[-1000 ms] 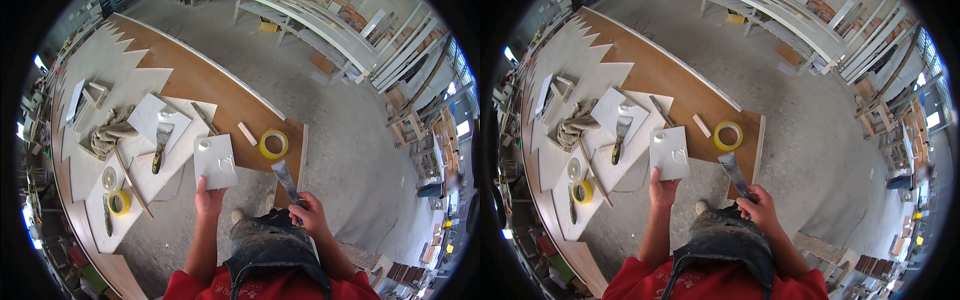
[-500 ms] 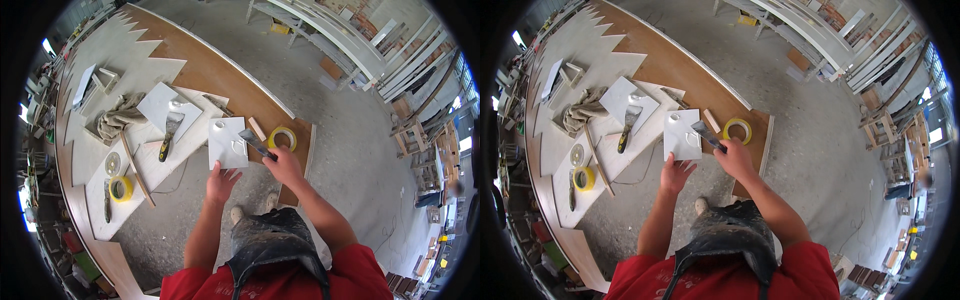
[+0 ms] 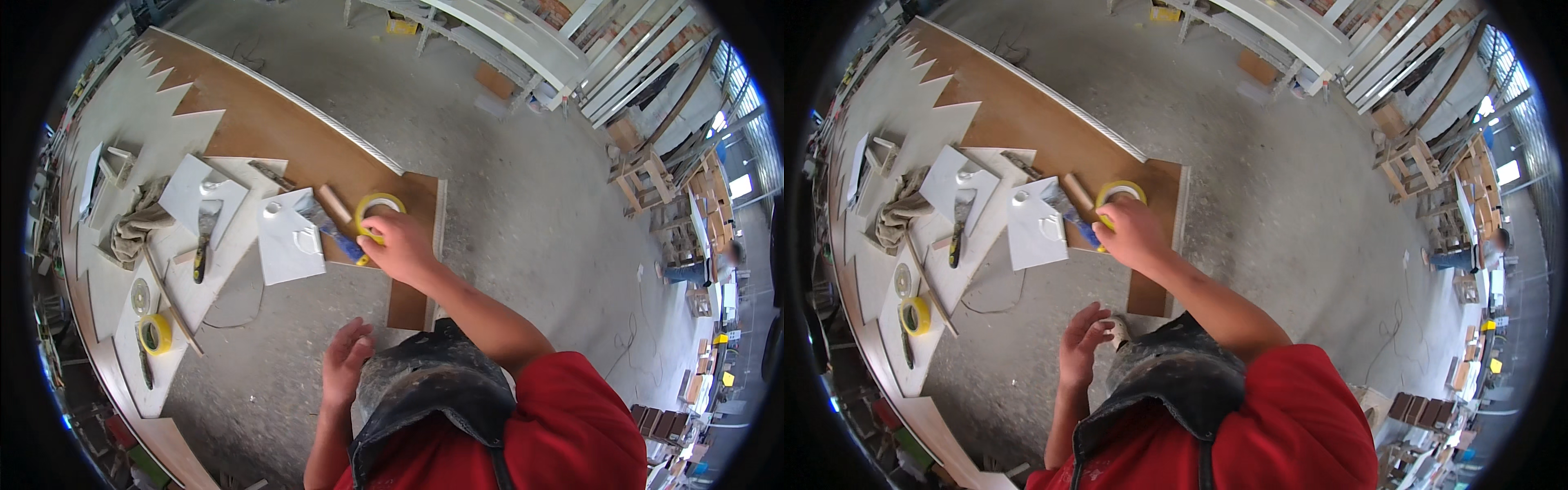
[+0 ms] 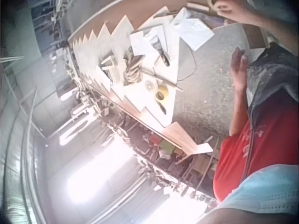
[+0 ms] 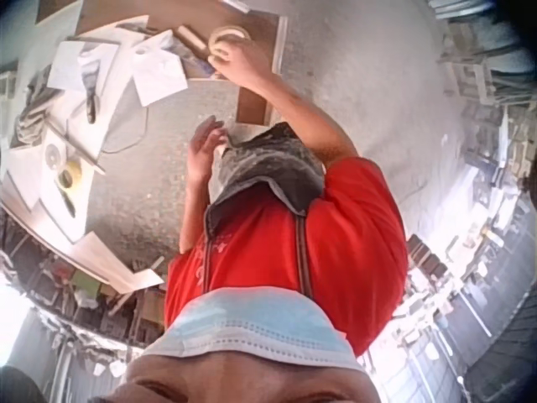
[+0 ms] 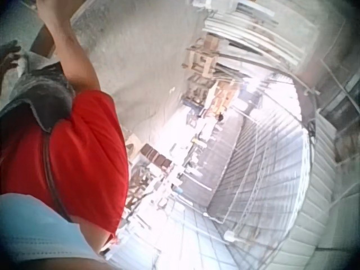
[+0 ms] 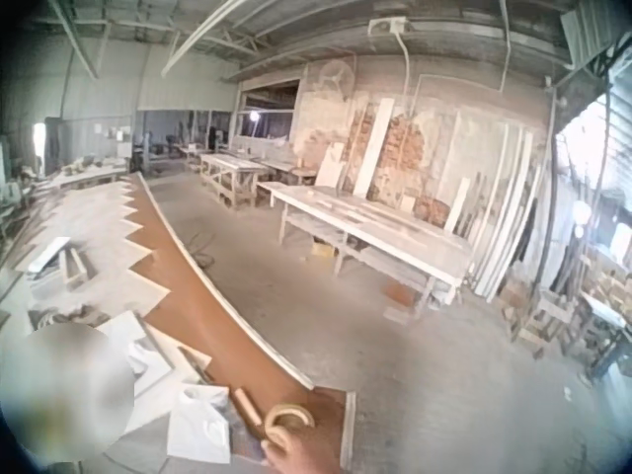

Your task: The person uses a putty knife to spread white adhesive along the edge of a large wooden board. They repeatedly scoop adhesive from a small white card and apply it to the board's edge, then lift and reposition the board.

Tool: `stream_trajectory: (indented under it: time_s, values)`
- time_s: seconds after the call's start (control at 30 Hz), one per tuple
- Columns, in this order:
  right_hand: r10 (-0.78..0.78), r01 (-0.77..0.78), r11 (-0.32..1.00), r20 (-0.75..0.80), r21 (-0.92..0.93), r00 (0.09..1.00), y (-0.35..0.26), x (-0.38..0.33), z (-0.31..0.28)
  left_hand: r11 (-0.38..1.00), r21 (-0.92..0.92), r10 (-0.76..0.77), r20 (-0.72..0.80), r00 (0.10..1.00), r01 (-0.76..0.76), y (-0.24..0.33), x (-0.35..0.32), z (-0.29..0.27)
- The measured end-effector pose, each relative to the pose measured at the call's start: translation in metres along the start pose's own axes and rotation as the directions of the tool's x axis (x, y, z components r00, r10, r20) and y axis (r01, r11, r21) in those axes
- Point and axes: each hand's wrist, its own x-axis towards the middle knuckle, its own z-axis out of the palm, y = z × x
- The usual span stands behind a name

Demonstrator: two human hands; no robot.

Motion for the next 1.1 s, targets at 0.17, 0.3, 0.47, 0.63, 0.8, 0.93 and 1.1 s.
stream_trajectory:
  time_s: [0.17, 0.3, 0.47, 0.63, 0.8, 0.93, 1.1]
  values:
    - [0.277, -0.271, 0.907, 0.029, 0.323, 0.960, 0.089, -0.056, -0.100, 0.679, 0.709, 0.186, 0.083, 0.979, -0.189, 0.015, 0.038, 0.104]
    - [0.572, -0.538, 0.684, 0.097, 0.492, 0.815, 0.184, -0.107, -0.177, 0.301, 0.942, 0.404, 0.015, 0.915, -0.148, -0.016, 0.082, 0.164]
    - [0.727, -0.739, 0.433, 0.285, 0.516, 0.625, 0.271, -0.147, -0.236, 0.415, 0.906, 0.436, -0.275, 0.857, 0.080, -0.017, 0.085, 0.223]
    - [0.554, -0.739, 0.454, 0.492, 0.498, 0.672, 0.289, -0.099, -0.236, 0.357, 0.927, 0.619, -0.327, 0.714, 0.115, -0.025, 0.073, 0.268]
    - [0.386, -0.853, 0.369, 0.774, 0.368, 0.501, 0.275, -0.031, -0.182, 0.962, -0.257, -0.078, -0.588, 0.805, -0.095, -0.067, 0.061, 0.295]
    - [0.301, -0.908, 0.353, 0.892, 0.225, 0.338, 0.261, -0.009, -0.122, 0.504, -0.778, -0.340, -0.578, 0.742, -0.375, -0.111, 0.083, 0.274]
    - [0.373, -0.962, 0.248, 0.905, 0.116, 0.205, 0.230, 0.015, -0.083, 0.381, -0.718, -0.371, -0.695, 0.615, -0.582, -0.119, 0.101, 0.256]
